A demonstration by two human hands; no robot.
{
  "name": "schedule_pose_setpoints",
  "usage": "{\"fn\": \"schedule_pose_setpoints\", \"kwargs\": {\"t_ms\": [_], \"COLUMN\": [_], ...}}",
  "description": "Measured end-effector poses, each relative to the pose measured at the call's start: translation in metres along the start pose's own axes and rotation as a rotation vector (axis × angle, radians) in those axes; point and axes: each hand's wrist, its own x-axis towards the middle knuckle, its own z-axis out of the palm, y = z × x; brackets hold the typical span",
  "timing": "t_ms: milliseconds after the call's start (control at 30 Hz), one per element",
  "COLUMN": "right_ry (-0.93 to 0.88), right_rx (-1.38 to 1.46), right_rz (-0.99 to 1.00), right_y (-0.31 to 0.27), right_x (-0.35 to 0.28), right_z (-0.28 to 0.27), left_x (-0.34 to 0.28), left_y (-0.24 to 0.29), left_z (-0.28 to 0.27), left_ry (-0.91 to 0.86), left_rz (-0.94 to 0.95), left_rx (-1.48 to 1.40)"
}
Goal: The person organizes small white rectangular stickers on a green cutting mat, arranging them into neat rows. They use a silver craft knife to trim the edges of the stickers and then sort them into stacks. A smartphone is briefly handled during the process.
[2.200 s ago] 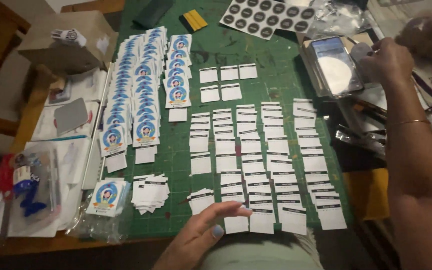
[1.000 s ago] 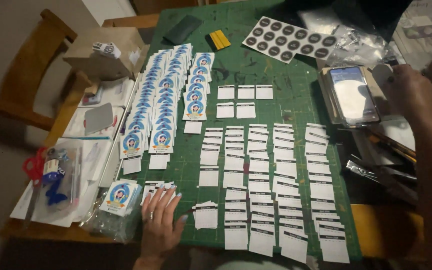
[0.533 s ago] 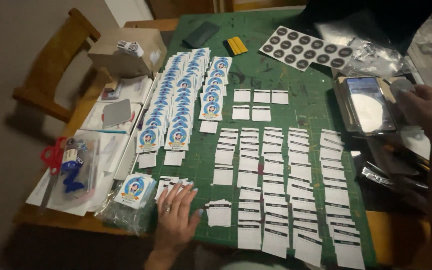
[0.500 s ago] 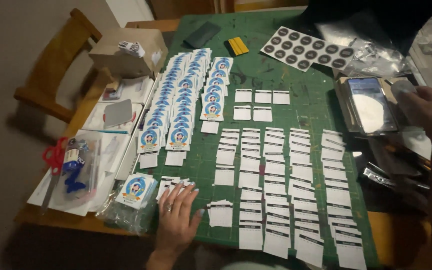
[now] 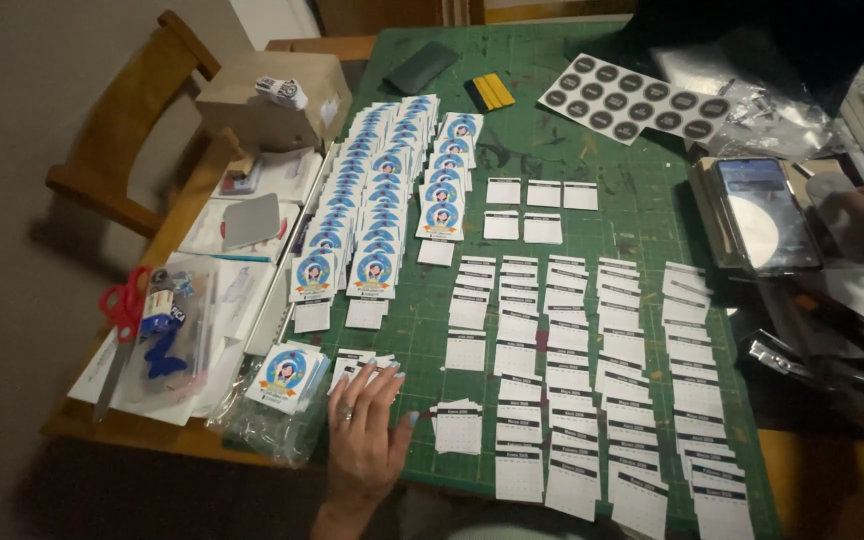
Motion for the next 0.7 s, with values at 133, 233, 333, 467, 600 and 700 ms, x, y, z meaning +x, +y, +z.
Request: {"fn": "schedule_pose_setpoints", "kwargs": {"t_ms": [133, 233, 333, 467, 600, 700], "right_ry": [0.057, 0.048, 0.063, 0.049, 0.075, 0.047], "right_rx": [-0.079, -0.106, -0.065, -0.043, -0.014, -0.111], "right_rz": [0.065, 0.023, 0.063, 0.068, 0.088, 0.036], "right_y": [-0.011, -0.018, -0.008, -0.021, -0.013, 0.004], "right_x": [-0.006, -0.014, -0.004, -0.010, -0.005, 0.007], "right_z": [0.007, 0.008, 0.009, 0.015, 0.016, 0.008], "left_x": [0.000, -0.002, -0.003, -0.002, -0.001, 0.000], "left_y": [0.000, -0.002, -0.004, -0.002, -0.002, -0.002], "left_z": [0.000, 0.004, 0.006, 0.005, 0.004, 0.002], "left_ry": [-0.004, -0.003, 0.003, 0.017, -0.010, -0.012], "left_rz": [-0.007, -0.023, -0.019, -0.012, -0.027, -0.023], "left_rx": [0.002, -0.013, -0.012, -0.012, -0.024, -0.023]}}
